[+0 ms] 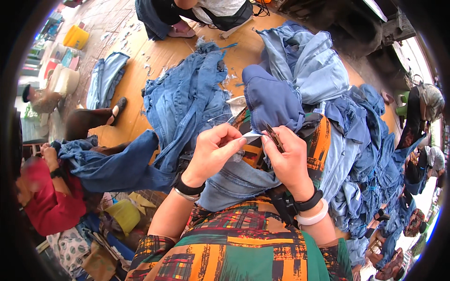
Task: Trimming excess threads and applying brand labels to denim garments in a workshop.
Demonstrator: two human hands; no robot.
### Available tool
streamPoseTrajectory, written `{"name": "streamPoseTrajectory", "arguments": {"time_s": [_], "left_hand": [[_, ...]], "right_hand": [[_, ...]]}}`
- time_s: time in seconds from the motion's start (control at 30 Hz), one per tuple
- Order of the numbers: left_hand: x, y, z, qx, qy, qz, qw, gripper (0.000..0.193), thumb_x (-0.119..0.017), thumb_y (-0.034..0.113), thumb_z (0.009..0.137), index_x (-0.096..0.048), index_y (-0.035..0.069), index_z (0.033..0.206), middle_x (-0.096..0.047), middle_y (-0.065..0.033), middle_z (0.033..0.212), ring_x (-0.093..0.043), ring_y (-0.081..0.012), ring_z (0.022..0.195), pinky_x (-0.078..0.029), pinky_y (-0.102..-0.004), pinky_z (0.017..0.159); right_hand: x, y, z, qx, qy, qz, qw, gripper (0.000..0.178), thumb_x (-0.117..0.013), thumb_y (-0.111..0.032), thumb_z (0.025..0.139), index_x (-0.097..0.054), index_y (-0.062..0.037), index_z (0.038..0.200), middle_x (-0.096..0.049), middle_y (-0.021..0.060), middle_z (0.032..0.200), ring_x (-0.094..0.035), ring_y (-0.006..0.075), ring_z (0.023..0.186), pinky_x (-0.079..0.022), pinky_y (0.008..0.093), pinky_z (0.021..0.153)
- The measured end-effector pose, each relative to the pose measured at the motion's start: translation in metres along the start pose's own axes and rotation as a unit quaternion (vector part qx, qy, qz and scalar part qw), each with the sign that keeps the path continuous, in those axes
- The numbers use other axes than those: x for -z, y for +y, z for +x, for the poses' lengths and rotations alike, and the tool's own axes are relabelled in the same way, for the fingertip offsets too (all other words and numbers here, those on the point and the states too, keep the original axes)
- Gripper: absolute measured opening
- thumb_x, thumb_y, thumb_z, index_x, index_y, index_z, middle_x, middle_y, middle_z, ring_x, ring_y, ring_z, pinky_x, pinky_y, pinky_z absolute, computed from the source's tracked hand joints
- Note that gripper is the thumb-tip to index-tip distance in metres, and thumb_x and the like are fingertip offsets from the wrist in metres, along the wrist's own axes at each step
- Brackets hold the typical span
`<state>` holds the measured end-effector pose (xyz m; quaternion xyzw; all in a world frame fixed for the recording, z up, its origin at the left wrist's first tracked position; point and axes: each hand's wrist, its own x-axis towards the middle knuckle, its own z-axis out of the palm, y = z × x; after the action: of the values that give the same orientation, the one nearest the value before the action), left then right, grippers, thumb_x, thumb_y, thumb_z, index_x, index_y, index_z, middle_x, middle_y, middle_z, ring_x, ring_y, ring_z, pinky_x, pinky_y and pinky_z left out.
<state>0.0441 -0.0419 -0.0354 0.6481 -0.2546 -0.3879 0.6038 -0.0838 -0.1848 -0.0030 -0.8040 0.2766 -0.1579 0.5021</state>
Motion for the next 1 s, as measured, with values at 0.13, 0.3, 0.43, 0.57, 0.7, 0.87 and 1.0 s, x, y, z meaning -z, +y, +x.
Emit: {"name": "streamPoseTrajectory", "arguments": {"time_s": [0.13, 0.3, 0.43, 0.57, 0.7, 0.87, 1.0], "left_hand": [[-0.002, 0.001, -0.003, 0.015, -0.005, -0.005, 1.0, 0.007, -0.068, 0.007, 0.088, -0.065, 0.0, 0.088, -0.061, 0.0043, 0.074, -0.052, -0.0008, 0.065, -0.04, -0.0175, 0.056], [-0.01, 0.007, -0.008, 0.013, -0.008, -0.01, 1.0, 0.008, -0.068, 0.007, 0.088, -0.065, 0.0, 0.089, -0.061, 0.0045, 0.075, -0.052, -0.0004, 0.067, -0.04, -0.0171, 0.057], [-0.015, 0.012, -0.008, 0.004, -0.028, -0.046, 0.999, 0.008, -0.066, 0.007, 0.09, -0.066, 0.0, 0.093, -0.063, 0.0028, 0.08, -0.053, -0.0012, 0.07, -0.042, -0.0174, 0.06], [-0.014, 0.008, 0.002, 0.02, 0.028, -0.06, 0.998, 0.015, -0.061, 0.01, 0.095, -0.066, -0.002, 0.101, -0.065, 0.001, 0.085, -0.055, -0.0024, 0.074, -0.043, -0.0187, 0.061], [-0.022, 0.016, 0.015, 0.003, 0.032, -0.037, 0.999, 0.013, -0.065, 0.012, 0.09, -0.066, -0.001, 0.092, -0.06, 0.0037, 0.069, -0.05, -0.0022, 0.061, -0.04, -0.0206, 0.053], [-0.032, 0.022, 0.021, 0.045, 0.013, -0.07, 0.996, 0.015, -0.067, 0.012, 0.088, -0.066, -0.003, 0.09, -0.06, 0.002, 0.068, -0.05, -0.0027, 0.06, -0.04, -0.0205, 0.052], [-0.037, 0.022, 0.022, 0.04, 0.027, -0.059, 0.997, 0.012, -0.064, 0.009, 0.086, -0.064, -0.003, 0.086, -0.06, 0.0009, 0.069, -0.05, -0.0025, 0.062, -0.04, -0.0203, 0.053]], "right_hand": [[0.006, 0.007, -0.001, -0.05, -0.013, 0.045, 0.998, 0.01, -0.065, -0.006, 0.087, -0.064, 0.0031, 0.091, -0.057, 0.0011, 0.068, -0.05, 0.0045, 0.062, -0.04, 0.0235, 0.056], [0.009, 0.014, -0.001, -0.105, -0.018, 0.113, 0.988, 0.01, -0.065, -0.007, 0.088, -0.064, 0.0031, 0.089, -0.059, -0.0037, 0.071, -0.048, 0.0031, 0.065, -0.04, 0.0219, 0.057], [0.013, 0.017, 0.0, -0.116, -0.009, 0.141, 0.983, 0.011, -0.065, -0.009, 0.089, -0.064, 0.0016, 0.089, -0.057, -0.0055, 0.069, -0.046, 0.002, 0.06, -0.037, 0.0209, 0.053], [0.018, 0.021, -0.002, -0.16, -0.026, 0.22, 0.962, 0.01, -0.064, -0.012, 0.091, -0.063, -0.0018, 0.089, -0.053, -0.0072, 0.066, -0.04, -0.0001, 0.053, -0.03, 0.0196, 0.047], [0.018, 0.026, -0.004, -0.141, -0.025, 0.229, 0.963, 0.009, -0.064, -0.012, 0.091, -0.063, -0.0029, 0.09, -0.052, -0.008, 0.066, -0.039, -0.0005, 0.052, -0.029, 0.0195, 0.046], [0.017, 0.028, -0.005, -0.137, -0.023, 0.245, 0.959, 0.008, -0.064, -0.011, 0.091, -0.063, -0.0031, 0.091, -0.052, -0.0084, 0.066, -0.038, -0.0006, 0.052, -0.028, 0.0194, 0.046], [0.017, 0.03, -0.006, -0.13, -0.026, 0.249, 0.959, 0.009, -0.064, -0.011, 0.091, -0.063, -0.003, 0.092, -0.051, -0.0087, 0.066, -0.038, -0.0008, 0.052, -0.028, 0.0191, 0.046]]}}
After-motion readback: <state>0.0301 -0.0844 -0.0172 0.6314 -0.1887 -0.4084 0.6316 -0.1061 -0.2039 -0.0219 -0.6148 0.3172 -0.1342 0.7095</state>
